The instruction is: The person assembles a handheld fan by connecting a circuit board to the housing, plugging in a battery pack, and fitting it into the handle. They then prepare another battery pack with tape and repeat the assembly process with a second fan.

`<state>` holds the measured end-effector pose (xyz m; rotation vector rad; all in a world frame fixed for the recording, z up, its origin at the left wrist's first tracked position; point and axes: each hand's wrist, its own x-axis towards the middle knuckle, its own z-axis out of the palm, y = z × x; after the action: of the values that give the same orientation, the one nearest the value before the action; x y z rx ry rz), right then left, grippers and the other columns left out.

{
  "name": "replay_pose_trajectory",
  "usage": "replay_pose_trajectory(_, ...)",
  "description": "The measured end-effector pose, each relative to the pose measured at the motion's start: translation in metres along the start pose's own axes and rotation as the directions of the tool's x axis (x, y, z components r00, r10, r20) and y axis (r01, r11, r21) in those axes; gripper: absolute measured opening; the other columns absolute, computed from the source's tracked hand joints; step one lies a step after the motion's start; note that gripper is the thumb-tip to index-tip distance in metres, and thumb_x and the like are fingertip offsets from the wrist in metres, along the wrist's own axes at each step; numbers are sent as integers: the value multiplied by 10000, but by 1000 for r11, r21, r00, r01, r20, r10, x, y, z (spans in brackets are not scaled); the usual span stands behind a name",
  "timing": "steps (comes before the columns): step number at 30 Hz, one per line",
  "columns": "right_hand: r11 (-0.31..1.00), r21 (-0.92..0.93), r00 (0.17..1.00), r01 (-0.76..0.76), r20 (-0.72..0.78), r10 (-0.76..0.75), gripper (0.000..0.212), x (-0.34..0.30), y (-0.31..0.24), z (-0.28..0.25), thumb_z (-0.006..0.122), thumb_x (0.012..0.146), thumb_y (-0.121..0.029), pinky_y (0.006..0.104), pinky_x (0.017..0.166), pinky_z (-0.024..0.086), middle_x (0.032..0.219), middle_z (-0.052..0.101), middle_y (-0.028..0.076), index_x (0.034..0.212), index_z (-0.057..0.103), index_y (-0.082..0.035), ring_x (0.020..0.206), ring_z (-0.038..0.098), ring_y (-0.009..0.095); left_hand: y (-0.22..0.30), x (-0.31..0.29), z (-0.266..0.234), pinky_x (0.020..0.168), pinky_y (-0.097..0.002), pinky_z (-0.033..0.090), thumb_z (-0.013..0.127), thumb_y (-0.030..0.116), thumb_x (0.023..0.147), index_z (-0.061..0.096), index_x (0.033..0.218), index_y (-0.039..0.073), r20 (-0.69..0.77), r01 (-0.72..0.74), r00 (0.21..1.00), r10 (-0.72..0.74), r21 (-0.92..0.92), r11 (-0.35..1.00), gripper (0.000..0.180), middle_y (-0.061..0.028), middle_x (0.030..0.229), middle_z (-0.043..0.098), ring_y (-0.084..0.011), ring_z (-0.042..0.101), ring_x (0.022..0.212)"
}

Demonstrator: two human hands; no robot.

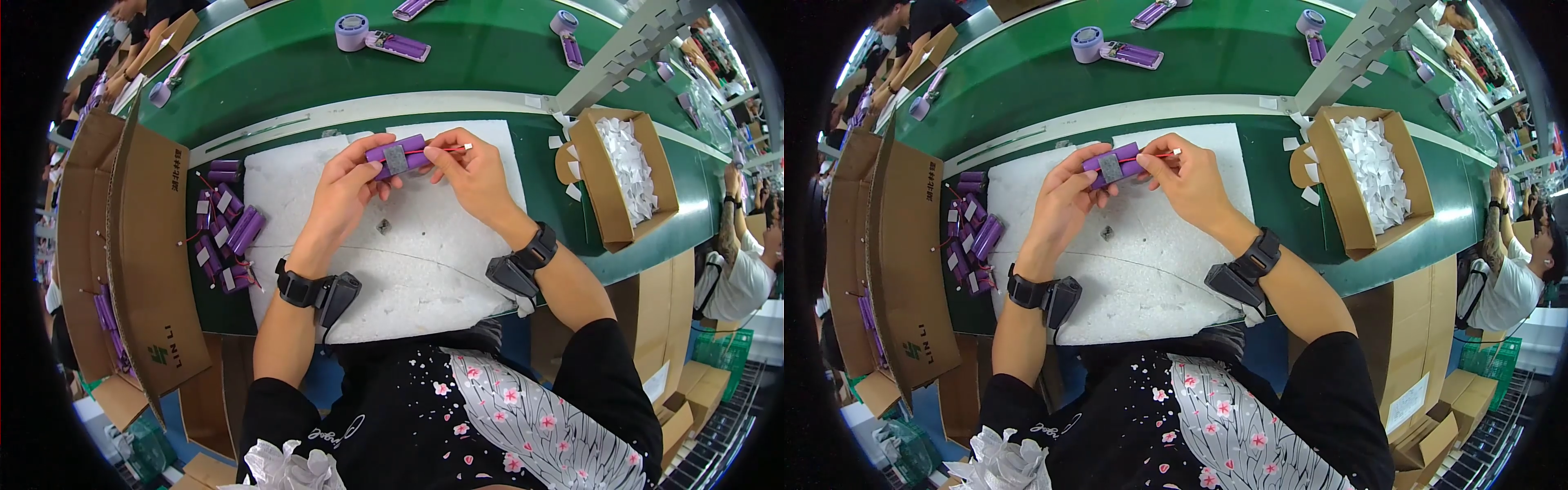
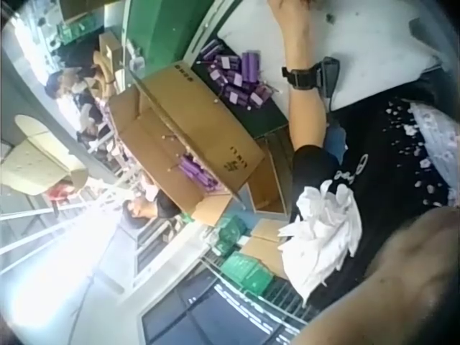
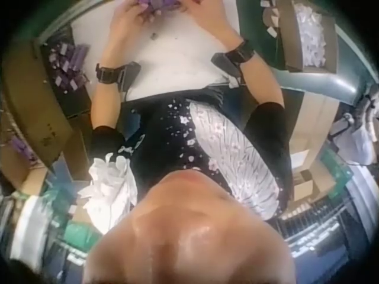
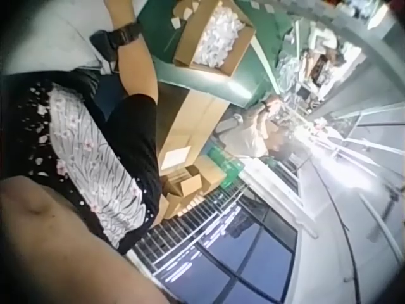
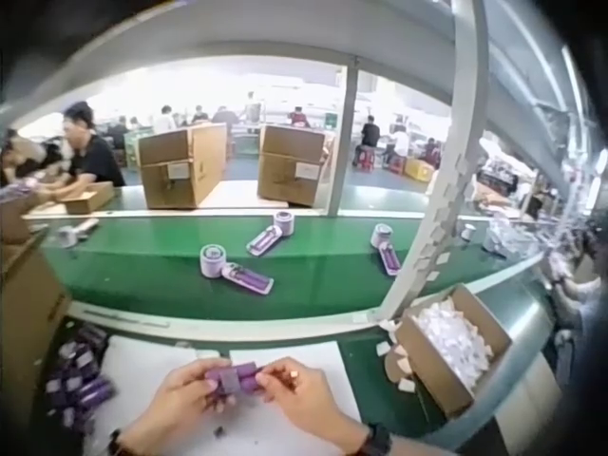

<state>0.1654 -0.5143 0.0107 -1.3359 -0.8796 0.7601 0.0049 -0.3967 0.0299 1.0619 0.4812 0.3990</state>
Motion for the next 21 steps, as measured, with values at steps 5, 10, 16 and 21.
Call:
replay_pose_trajectory(5, 999, -20, 998, 27, 53, -26, 115, 0, 1, 0, 567, 935, -76, 259, 632, 528, 863, 658, 134, 969, 533, 28, 748, 658, 159, -2, 1, -1, 633, -265, 472, 393, -18, 887, 506, 1249, -30, -9, -16, 1000, 16, 12, 1000, 379, -128, 1034, 598, -169, 603, 781)
replay_pose_trajectory(10, 998, 46, 997, 36, 60, -38, 109, 0, 5, -1, 541, 947, -75, 269, 641, 538, 869, 653, 150, 974, 502, 23, 737, 663, 180, -4, 1, -1, 627, -268, 481, 394, -25, 877, 514, 1238, -30, -15, -17, 1000, 17, 0, 1000, 380, -133, 1019, 605, -172, 606, 767)
replay_pose_trajectory(16, 983, 185, 998, 4, 60, -15, 117, 2, 5, 0, 530, 954, -85, 275, 644, 542, 872, 649, 148, 983, 495, 23, 722, 661, 188, -3, 0, 1, 655, -282, 504, 402, -25, 874, 513, 1238, -30, 11, -30, 999, 30, -28, 999, 380, -144, 1037, 609, -186, 617, 787)
replay_pose_trajectory(21, 972, 228, 998, -55, 35, 49, 170, 2, 4, -1, 544, 956, -137, 270, 623, 533, 876, 648, 136, 1002, 518, 24, 712, 656, 184, -2, 0, 0, 695, -304, 526, 418, -16, 874, 506, 1248, -26, 24, -37, 999, 38, -31, 999, 384, -156, 1067, 611, -205, 628, 814)
